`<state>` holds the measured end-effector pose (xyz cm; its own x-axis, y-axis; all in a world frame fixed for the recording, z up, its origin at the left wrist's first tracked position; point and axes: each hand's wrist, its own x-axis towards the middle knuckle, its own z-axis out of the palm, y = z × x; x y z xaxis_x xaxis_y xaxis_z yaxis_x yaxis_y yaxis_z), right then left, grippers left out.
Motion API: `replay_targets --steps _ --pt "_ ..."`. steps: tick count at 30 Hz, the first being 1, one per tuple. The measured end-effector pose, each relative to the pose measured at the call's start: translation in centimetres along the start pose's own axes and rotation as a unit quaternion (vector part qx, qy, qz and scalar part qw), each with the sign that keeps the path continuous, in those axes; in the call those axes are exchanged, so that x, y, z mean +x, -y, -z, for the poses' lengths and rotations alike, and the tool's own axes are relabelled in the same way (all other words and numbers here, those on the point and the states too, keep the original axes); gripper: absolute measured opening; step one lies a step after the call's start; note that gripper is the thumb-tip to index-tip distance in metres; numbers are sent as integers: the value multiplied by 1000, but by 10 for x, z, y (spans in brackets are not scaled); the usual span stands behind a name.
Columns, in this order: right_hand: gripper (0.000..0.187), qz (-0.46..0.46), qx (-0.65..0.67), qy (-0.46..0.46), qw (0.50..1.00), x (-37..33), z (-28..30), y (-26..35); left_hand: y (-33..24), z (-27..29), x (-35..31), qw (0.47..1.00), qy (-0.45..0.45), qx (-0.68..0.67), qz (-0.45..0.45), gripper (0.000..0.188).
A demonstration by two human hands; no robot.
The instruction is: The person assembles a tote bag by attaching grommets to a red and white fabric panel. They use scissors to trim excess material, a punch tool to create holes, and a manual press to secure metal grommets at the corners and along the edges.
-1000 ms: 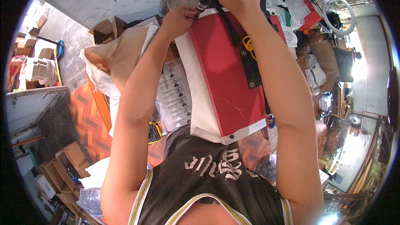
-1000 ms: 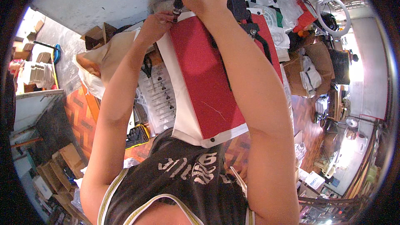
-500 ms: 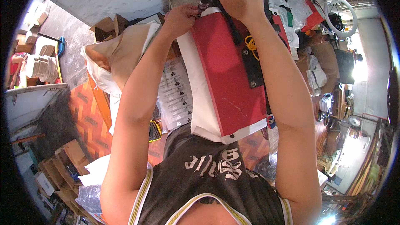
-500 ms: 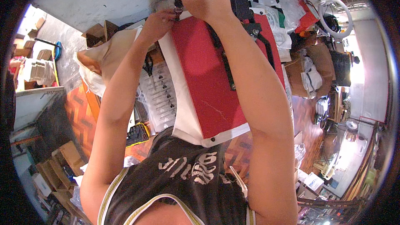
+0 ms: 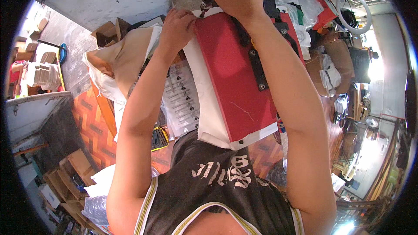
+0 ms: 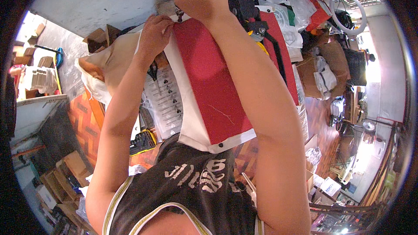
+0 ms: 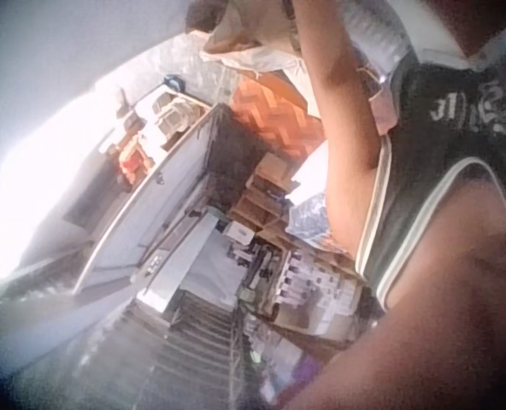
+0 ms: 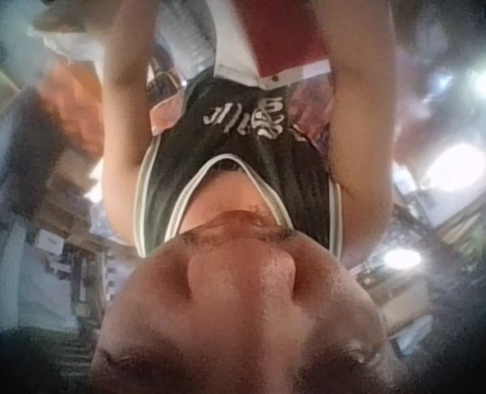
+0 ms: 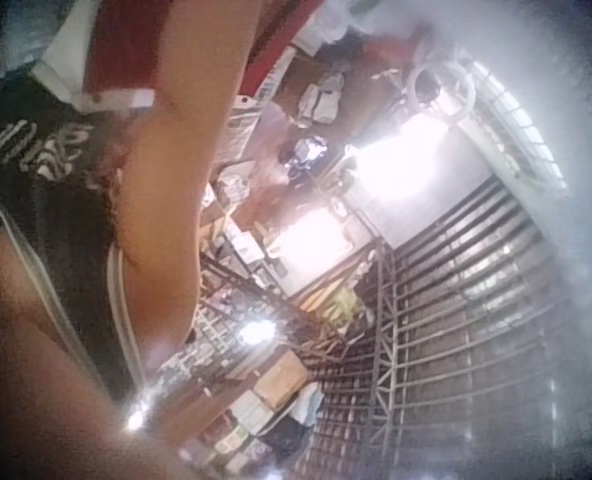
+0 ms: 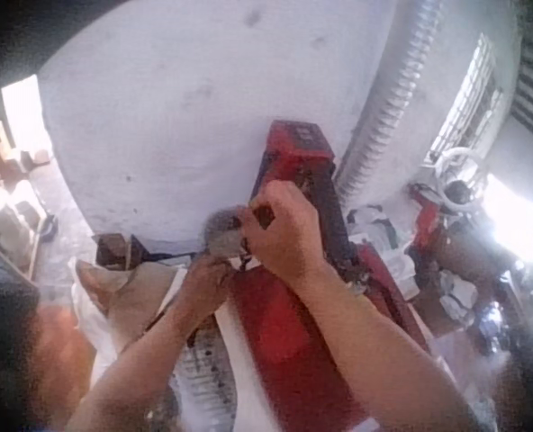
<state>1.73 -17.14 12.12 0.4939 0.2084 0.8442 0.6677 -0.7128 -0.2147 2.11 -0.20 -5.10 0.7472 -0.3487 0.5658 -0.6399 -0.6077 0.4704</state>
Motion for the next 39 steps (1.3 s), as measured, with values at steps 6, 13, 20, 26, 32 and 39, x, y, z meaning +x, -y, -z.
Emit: replay_targets --steps 6,13,20,26,32,39 --pt "22 -37 -79 -7 996 0 -5 0 6 8 -5 1000 -16 12 -3 14" --pt "26 -52 -54 7 997 -2 -1 0 8 26 -53 948 8 -61 313 26" --pt "27 0 -16 13 1000 -3 -5 -3 -3 16 -264 908 28 -107 405 35" --pt "29 -123 11 84 989 0 5 -12 -69 38 -381 846 157 -133 492 20" --pt "29 -82 -68 90 990 1 -1 1 -91 51 -420 830 141 -126 525 18" --pt "28 -102 -65 45 992 -3 -3 -9 -200 149 -298 817 174 -342 431 14"
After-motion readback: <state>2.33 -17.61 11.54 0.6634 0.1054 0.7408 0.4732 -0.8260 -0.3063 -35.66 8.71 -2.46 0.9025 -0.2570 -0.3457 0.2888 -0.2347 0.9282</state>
